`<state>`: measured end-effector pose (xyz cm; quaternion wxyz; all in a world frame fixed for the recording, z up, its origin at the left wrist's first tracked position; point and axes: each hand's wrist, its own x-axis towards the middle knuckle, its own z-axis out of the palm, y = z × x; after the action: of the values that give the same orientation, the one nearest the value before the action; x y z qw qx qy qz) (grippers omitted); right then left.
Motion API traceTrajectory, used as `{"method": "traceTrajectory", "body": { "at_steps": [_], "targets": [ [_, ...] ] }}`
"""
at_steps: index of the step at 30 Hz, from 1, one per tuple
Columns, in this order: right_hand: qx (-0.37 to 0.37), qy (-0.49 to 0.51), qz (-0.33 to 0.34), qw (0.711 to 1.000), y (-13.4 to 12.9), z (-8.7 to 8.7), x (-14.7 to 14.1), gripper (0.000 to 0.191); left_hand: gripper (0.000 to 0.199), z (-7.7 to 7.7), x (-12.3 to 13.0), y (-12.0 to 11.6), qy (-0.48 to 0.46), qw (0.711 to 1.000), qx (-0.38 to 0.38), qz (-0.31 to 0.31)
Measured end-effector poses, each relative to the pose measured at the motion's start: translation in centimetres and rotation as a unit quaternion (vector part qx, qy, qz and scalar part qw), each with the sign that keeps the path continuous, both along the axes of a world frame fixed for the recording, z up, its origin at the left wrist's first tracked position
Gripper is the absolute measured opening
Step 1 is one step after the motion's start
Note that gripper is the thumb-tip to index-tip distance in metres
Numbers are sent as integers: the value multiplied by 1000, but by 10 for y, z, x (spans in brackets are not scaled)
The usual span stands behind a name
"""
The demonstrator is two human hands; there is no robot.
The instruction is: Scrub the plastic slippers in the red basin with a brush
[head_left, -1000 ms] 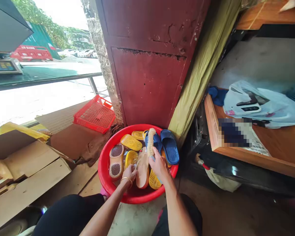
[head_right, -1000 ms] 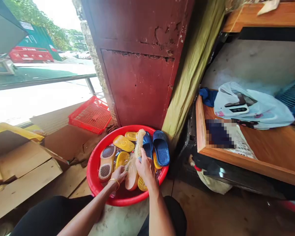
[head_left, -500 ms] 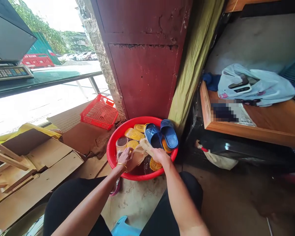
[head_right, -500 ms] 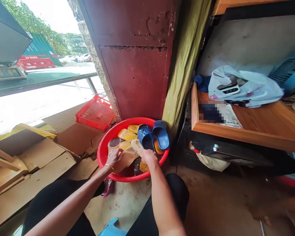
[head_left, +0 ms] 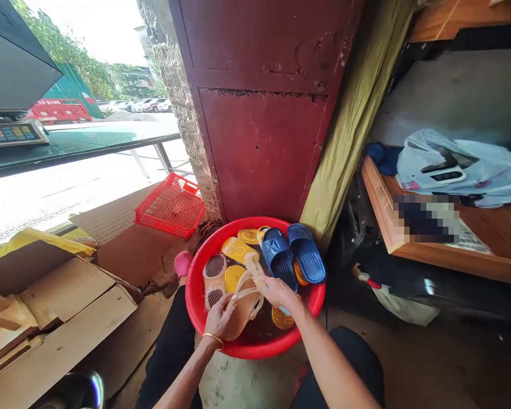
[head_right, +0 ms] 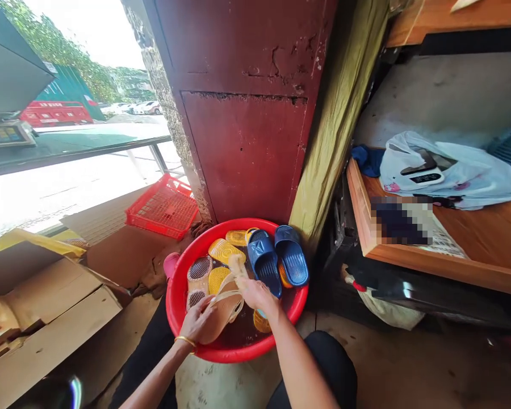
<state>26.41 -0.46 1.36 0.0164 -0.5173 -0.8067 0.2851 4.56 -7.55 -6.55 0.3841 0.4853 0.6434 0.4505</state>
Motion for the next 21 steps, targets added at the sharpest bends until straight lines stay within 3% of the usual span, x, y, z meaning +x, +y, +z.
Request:
{"method": "traceTrajectory", "body": {
  "at_steps": [4, 8, 13, 17, 21],
  "targets": [
    [-12, 2, 47, 999, 4, 2, 5, 66, 53, -5, -4, -8, 10, 1000, 0, 8],
    [20, -38, -24, 999, 10, -1, 5, 65, 52, -5, 2, -15, 22, 999, 31, 25],
    [45, -49, -70, 995, 11, -9, -22, 63, 54, -15, 0, -14, -5, 994, 66, 85],
    [36, -23, -19, 999, -16, -13, -32, 62, 61, -24, -12, -1, -59, 982, 69, 165],
    [27, -22, 46, 998, -42, -10, -10, 64, 59, -24, -14, 8, -91, 980, 60, 167]
  ]
}}
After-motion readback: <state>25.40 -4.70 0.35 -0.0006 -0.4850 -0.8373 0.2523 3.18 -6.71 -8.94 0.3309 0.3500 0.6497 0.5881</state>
